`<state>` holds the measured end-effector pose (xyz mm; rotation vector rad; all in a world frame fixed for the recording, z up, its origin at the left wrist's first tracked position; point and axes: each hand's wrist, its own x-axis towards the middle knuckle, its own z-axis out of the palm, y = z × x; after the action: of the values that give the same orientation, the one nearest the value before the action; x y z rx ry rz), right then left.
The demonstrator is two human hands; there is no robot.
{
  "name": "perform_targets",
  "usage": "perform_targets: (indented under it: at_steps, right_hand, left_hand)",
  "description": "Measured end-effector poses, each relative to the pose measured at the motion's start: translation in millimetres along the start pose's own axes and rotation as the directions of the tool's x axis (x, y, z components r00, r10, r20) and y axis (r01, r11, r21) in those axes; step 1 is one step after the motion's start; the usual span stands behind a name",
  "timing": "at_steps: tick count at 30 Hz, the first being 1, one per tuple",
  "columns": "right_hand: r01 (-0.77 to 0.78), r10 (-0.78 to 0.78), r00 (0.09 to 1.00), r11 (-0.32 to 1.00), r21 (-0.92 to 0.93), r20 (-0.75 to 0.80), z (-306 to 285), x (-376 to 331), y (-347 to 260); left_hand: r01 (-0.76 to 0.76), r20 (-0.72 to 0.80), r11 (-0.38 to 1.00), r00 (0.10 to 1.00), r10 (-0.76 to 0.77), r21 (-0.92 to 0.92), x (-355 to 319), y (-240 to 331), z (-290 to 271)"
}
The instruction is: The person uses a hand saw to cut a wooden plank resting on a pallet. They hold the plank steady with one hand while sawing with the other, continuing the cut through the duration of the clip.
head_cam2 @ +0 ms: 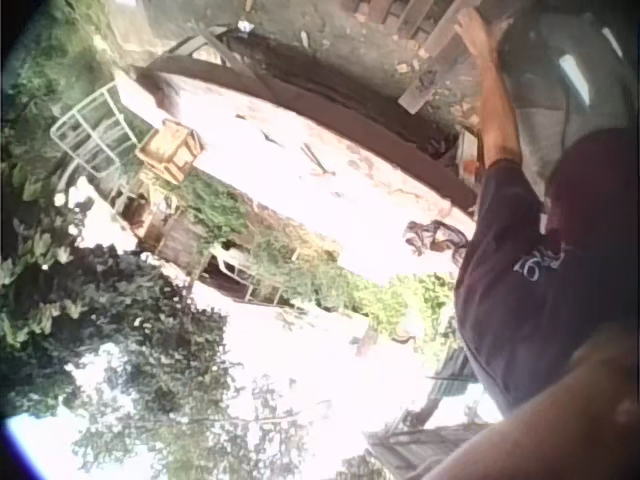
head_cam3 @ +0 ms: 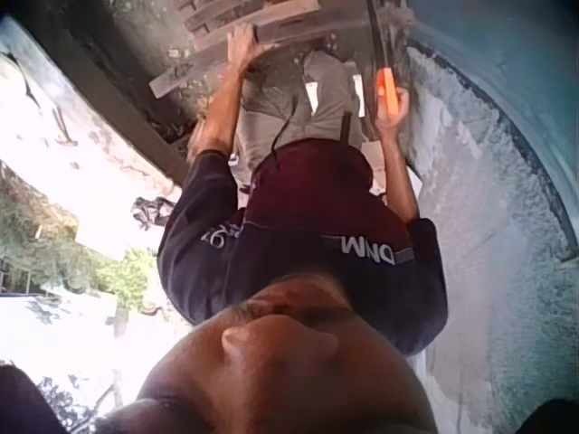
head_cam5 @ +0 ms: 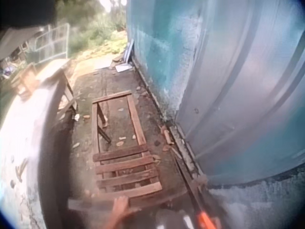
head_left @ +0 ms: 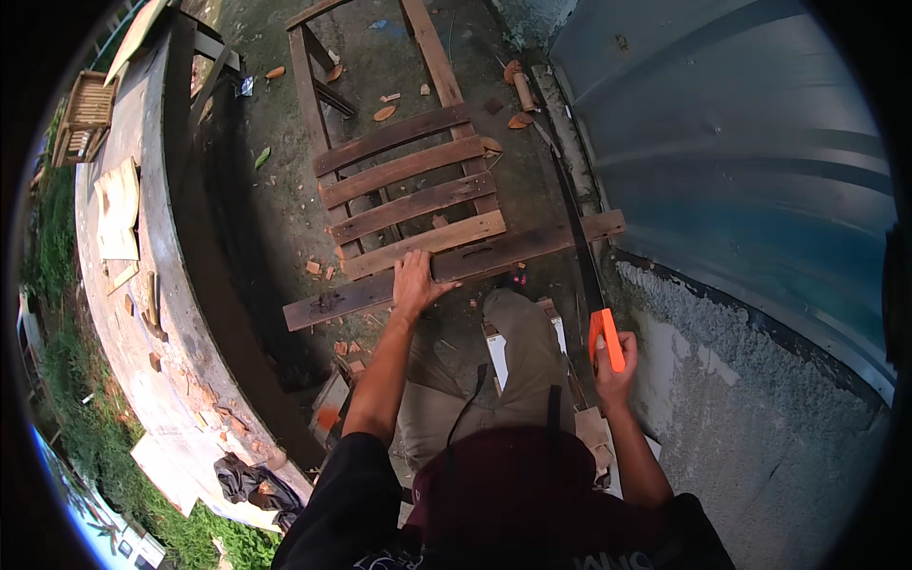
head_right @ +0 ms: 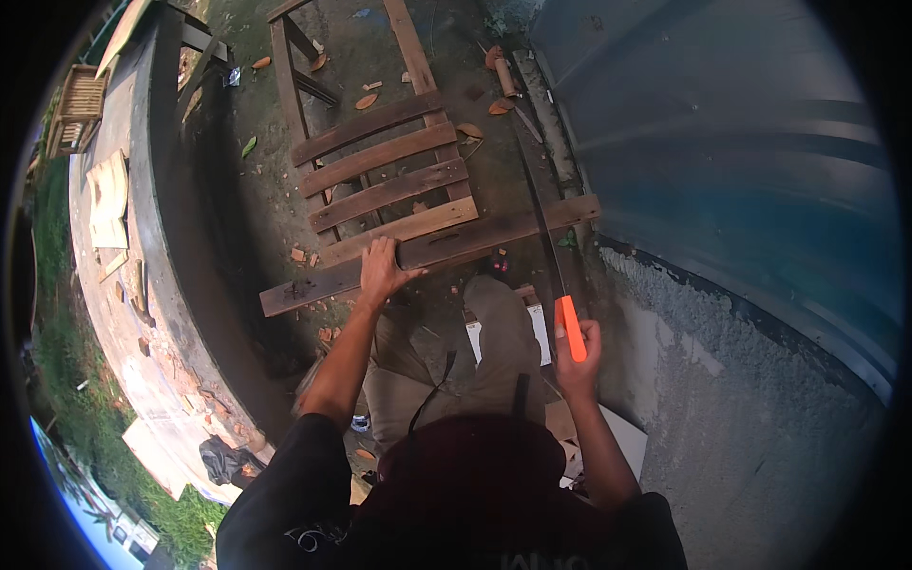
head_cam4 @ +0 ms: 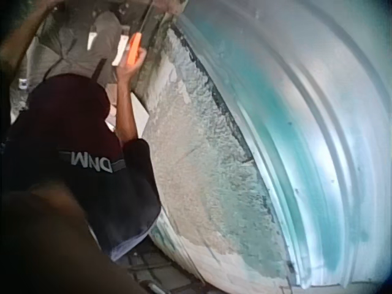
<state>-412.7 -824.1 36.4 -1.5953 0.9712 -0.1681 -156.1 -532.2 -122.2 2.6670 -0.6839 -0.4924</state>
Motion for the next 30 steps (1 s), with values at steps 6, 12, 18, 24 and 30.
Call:
perform_targets:
  at_steps: [6, 12, 18, 24, 30]
  right_hand:
    - [-0.061, 0.062, 0.998, 0.997, 0.051, -0.019, 15, 42, 85]
    - [-0.124, 0.124, 0.992, 0.975, 0.183, 0.008, 33, 51, 100]
    - [-0.165, 0.160, 0.986, 0.971, 0.171, 0.042, 40, 46, 119]
    - [-0.206, 0.197, 0.978, 0.960, 0.191, 0.065, 63, 49, 122]
    - [-0.267, 0.252, 0.962, 0.950, 0.165, 0.106, 75, 50, 104]
  left_hand:
    - [0.049, 0.001, 0.998, 0.999, -0.049, -0.038, 42, 10, 98]
    - [0.008, -0.011, 0.995, 1.000, -0.009, -0.102, 68, 21, 154]
    - [-0.107, -0.169, 0.993, 0.981, 0.098, -0.043, 72, 25, 173]
    - [-0.084, -0.114, 0.993, 0.991, 0.074, -0.081, 88, 30, 165]
    - [-0.029, 0.081, 0.998, 0.996, 0.034, -0.062, 92, 32, 163]
